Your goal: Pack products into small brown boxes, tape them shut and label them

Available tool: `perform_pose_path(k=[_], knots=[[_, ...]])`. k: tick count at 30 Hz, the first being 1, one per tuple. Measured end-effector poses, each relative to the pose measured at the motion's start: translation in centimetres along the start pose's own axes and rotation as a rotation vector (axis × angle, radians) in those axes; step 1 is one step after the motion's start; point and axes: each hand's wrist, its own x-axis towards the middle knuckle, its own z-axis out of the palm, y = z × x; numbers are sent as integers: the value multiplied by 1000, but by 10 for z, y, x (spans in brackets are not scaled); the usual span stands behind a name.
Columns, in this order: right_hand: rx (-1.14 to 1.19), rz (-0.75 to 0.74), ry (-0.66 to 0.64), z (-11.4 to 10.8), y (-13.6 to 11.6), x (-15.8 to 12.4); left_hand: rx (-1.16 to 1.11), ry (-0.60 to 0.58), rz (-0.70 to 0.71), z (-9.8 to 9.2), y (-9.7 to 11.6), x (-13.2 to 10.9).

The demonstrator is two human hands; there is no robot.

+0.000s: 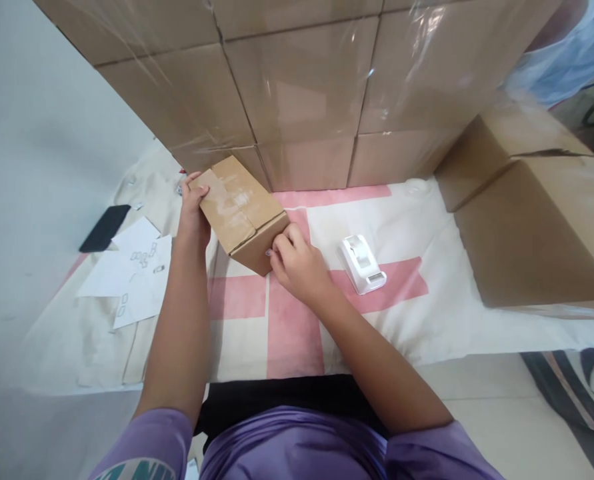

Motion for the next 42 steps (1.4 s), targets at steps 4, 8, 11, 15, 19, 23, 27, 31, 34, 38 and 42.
perform_pose_path(k=[4,8,11,15,19,23,27,31,34,38,42], knots=[[71,103,15,0,4,-1,-34,6,-10,1,7,-7],[121,314,26,-9,6,3,-102,24,-71,7,17,-13],[190,304,-153,-17,6,7,-112,34,-90,11,21,-15],[268,241,-251,-20,10,8,-97,45,-83,12,22,-14],[273,212,-249,-19,11,7,-94,50,-70,12,23,-14],[197,256,-212,-13,1,6,-94,55,-57,16,22,-17],[168,349,-194,-5,-9,4,-110,55,-32,19,19,-17],[164,382,-198,-4,-10,3,-144,72,-32,20,18,-16],[201,330,-234,-9,-4,4,-175,85,-49,22,20,-18],[253,263,-268,-17,2,7,-219,123,-41,28,25,-22],[271,267,-282,-21,3,9,-229,138,-32,31,25,-22]])
